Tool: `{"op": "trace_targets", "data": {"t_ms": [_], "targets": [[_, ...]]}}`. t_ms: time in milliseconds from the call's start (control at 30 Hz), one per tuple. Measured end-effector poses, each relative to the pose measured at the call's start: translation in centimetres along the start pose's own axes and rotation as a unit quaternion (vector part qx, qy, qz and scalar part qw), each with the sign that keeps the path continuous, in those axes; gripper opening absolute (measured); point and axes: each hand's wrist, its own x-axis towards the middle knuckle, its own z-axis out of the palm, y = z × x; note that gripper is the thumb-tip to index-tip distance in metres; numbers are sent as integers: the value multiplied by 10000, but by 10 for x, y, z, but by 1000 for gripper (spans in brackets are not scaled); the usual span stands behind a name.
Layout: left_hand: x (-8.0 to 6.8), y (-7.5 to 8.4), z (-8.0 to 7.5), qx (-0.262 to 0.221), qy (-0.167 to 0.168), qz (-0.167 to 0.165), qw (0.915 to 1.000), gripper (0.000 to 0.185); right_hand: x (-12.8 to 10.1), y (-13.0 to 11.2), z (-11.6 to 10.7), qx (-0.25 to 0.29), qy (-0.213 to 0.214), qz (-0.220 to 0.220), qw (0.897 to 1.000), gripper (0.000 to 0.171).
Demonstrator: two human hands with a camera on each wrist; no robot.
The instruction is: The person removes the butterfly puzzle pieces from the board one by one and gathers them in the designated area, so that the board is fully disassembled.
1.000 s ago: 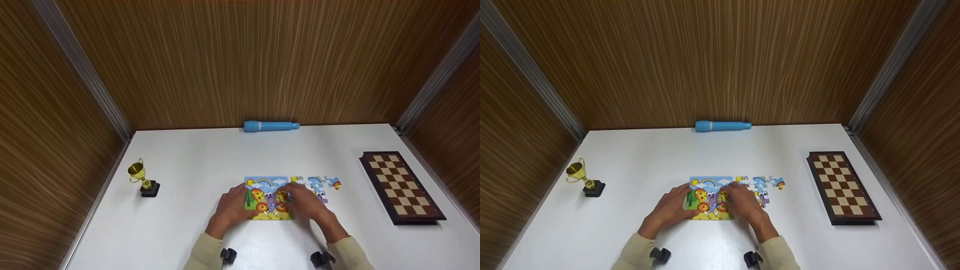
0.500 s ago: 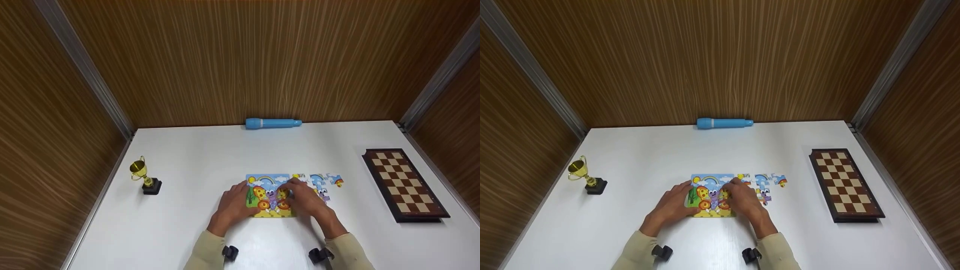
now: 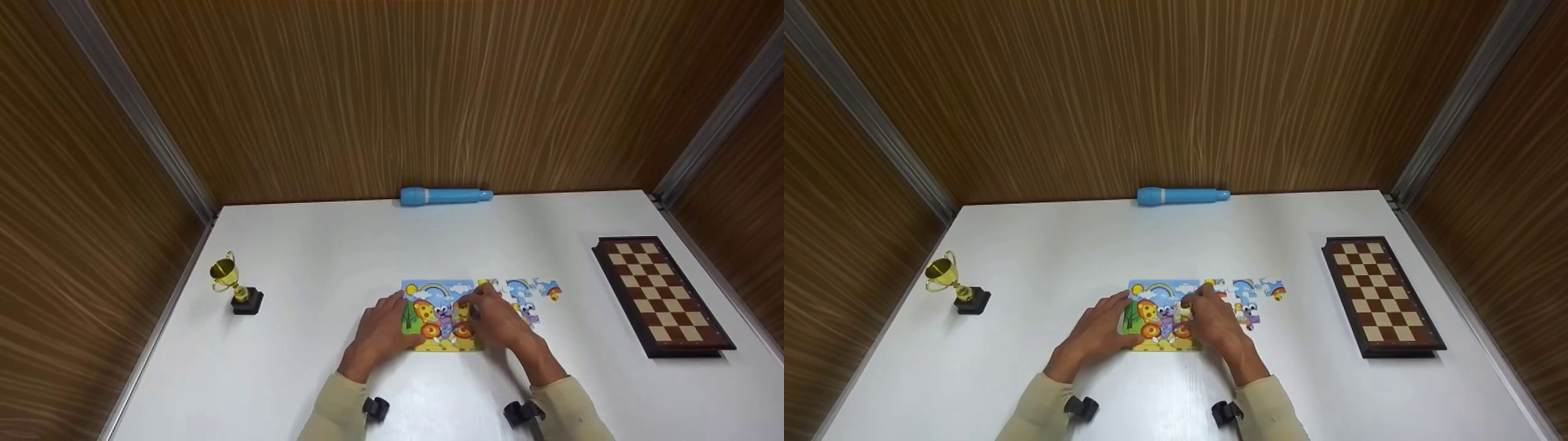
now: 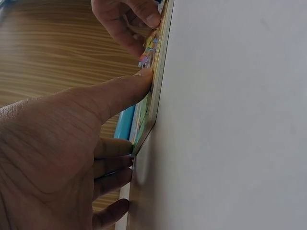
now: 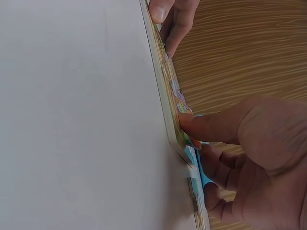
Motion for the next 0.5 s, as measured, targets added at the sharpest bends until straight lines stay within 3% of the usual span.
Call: {"op": "trace_targets", "data": {"t_ms": [333,500], "targets": [[0,1,0,70,45,-10,10000,84,-2,5,-4,-171,89,144,9997,36],[-1,0,0,45,95,11,9999,84,-2,6,-3,24,129,64,9999,27]]}}
